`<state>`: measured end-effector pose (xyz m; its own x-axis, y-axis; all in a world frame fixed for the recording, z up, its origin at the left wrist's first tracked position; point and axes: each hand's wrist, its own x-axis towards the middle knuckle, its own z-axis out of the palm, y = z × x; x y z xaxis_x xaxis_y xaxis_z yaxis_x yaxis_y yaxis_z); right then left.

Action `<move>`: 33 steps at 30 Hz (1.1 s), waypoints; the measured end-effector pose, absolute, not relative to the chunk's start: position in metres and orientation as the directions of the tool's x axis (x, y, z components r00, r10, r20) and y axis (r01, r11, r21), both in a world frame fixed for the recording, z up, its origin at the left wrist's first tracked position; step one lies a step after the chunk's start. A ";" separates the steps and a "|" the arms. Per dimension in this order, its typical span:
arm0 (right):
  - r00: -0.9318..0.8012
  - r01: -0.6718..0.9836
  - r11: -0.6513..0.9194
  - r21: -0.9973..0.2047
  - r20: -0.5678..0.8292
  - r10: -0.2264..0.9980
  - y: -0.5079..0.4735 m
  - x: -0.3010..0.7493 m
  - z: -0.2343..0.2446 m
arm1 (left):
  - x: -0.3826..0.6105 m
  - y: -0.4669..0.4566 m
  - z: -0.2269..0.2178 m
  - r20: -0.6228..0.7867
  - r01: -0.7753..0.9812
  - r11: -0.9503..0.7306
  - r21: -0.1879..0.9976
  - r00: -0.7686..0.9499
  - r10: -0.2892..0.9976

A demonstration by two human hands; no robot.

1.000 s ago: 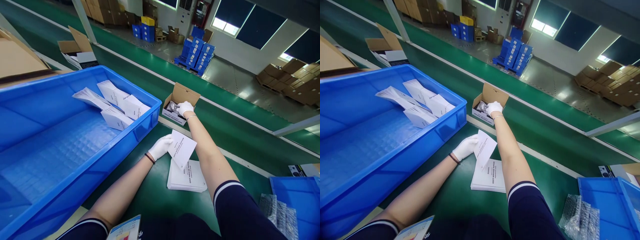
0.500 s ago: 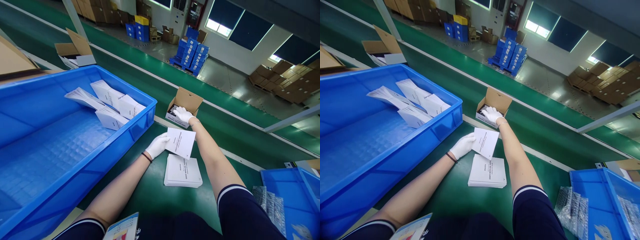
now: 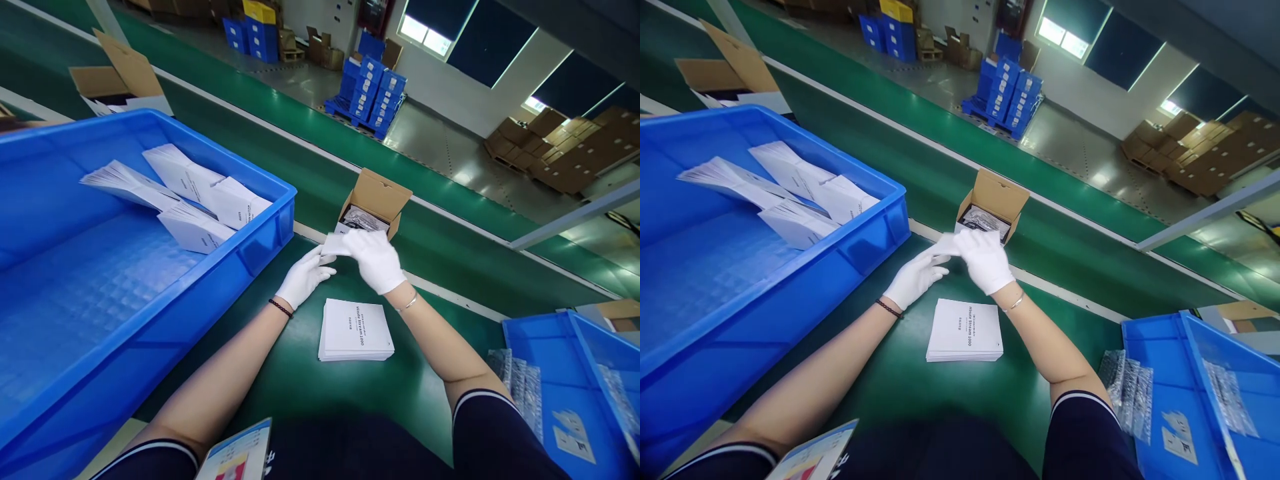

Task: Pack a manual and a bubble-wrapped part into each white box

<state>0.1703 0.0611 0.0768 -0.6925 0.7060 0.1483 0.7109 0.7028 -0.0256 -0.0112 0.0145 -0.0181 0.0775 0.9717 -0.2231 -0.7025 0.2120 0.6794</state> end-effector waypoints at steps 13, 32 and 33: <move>-0.467 0.874 0.477 -0.095 0.112 0.877 0.121 0.224 0.049 | -0.011 0.016 -0.020 -0.287 -0.736 0.266 0.622 0.102 0.953; -0.730 0.682 0.519 -0.515 -0.515 0.448 -0.022 0.254 0.062 | -0.012 0.014 -0.023 -0.254 -0.626 0.259 0.736 0.099 0.962; -0.736 0.677 0.503 -0.538 -0.512 0.444 -0.022 0.256 0.063 | -0.012 0.014 -0.023 -0.248 -0.634 0.254 0.730 0.100 0.964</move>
